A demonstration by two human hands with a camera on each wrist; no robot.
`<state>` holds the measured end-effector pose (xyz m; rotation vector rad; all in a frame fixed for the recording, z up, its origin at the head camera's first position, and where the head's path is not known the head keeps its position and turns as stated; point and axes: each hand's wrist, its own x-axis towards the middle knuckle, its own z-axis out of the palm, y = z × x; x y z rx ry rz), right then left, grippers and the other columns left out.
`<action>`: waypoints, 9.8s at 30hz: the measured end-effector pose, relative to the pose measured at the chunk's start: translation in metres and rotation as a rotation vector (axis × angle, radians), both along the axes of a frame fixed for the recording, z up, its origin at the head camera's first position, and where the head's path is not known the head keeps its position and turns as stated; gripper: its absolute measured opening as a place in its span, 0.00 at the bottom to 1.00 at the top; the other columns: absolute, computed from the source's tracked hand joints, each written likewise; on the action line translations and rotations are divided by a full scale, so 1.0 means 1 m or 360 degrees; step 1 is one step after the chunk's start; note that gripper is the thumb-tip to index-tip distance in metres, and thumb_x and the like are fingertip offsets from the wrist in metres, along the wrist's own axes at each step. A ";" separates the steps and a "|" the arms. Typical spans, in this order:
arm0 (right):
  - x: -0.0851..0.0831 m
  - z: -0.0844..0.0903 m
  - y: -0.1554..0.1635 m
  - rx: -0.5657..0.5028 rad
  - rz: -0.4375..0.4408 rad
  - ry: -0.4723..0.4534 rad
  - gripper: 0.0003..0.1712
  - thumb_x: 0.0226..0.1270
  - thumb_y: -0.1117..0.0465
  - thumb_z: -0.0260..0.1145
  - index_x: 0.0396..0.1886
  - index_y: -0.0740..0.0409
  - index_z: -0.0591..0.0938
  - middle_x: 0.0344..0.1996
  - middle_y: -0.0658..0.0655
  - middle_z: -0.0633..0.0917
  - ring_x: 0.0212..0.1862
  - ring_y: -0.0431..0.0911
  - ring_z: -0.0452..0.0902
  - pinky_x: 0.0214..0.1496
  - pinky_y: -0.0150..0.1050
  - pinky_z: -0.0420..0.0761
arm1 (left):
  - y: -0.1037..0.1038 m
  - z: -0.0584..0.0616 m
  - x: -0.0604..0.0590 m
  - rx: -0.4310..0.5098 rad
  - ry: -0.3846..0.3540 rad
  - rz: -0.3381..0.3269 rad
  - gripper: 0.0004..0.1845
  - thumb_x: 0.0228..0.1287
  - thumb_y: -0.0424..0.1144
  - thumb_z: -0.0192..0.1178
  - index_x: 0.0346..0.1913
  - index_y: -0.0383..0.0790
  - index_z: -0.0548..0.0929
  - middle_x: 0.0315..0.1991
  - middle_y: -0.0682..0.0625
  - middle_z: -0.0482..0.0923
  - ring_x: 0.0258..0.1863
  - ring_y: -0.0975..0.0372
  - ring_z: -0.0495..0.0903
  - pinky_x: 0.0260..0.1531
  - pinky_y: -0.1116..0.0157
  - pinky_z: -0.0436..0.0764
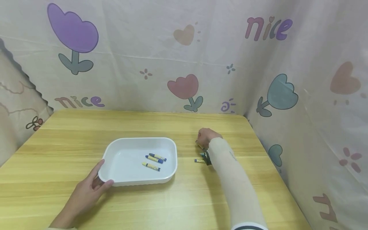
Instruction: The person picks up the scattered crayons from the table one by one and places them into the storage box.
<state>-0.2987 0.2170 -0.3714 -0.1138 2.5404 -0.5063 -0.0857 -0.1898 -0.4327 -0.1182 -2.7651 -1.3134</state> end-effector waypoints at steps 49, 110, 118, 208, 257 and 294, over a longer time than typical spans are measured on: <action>0.009 0.036 -0.050 -0.0455 0.0279 0.0048 0.16 0.66 0.68 0.61 0.53 0.62 0.72 0.31 0.57 0.77 0.28 0.46 0.76 0.32 0.40 0.86 | 0.000 -0.001 0.000 -0.0009 -0.0003 -0.0007 0.46 0.66 0.49 0.63 0.77 0.37 0.49 0.61 0.26 0.68 0.55 0.40 0.76 0.48 0.52 0.82; 0.042 0.002 -0.173 0.0014 0.0591 -0.0202 0.09 0.61 0.66 0.70 0.37 0.49 0.81 0.35 0.52 0.80 0.29 0.44 0.77 0.28 0.33 0.82 | 0.000 0.000 -0.001 0.0026 -0.0003 -0.0008 0.46 0.65 0.49 0.64 0.76 0.36 0.50 0.61 0.26 0.68 0.54 0.40 0.77 0.48 0.53 0.81; 0.046 0.000 -0.175 0.0032 0.0661 -0.0179 0.09 0.59 0.67 0.71 0.31 0.51 0.80 0.30 0.51 0.80 0.25 0.42 0.74 0.23 0.31 0.77 | 0.001 0.000 0.000 0.0062 -0.0027 -0.0007 0.46 0.65 0.48 0.64 0.77 0.37 0.50 0.61 0.26 0.67 0.55 0.40 0.76 0.48 0.54 0.81; 0.027 -0.003 0.030 0.0051 0.0203 -0.0059 0.14 0.57 0.73 0.68 0.41 0.58 0.77 0.36 0.55 0.77 0.25 0.42 0.67 0.25 0.31 0.70 | -0.002 -0.002 0.000 0.0002 0.0018 -0.0019 0.46 0.66 0.49 0.64 0.77 0.38 0.48 0.61 0.26 0.68 0.53 0.42 0.78 0.48 0.52 0.81; 0.017 0.025 -0.004 -0.0270 0.0266 -0.0045 0.22 0.52 0.75 0.58 0.50 0.63 0.73 0.27 0.55 0.72 0.25 0.43 0.69 0.30 0.39 0.84 | 0.000 -0.001 0.001 0.0031 0.0023 -0.0018 0.46 0.65 0.48 0.64 0.76 0.37 0.50 0.61 0.26 0.68 0.54 0.41 0.77 0.48 0.54 0.81; 0.019 0.044 -0.088 -0.0345 0.0456 0.0003 0.15 0.64 0.68 0.64 0.49 0.56 0.76 0.35 0.58 0.76 0.28 0.45 0.74 0.32 0.37 0.86 | -0.001 0.001 0.001 0.0011 0.0000 -0.0016 0.46 0.66 0.49 0.64 0.77 0.37 0.49 0.61 0.27 0.67 0.54 0.41 0.77 0.48 0.53 0.81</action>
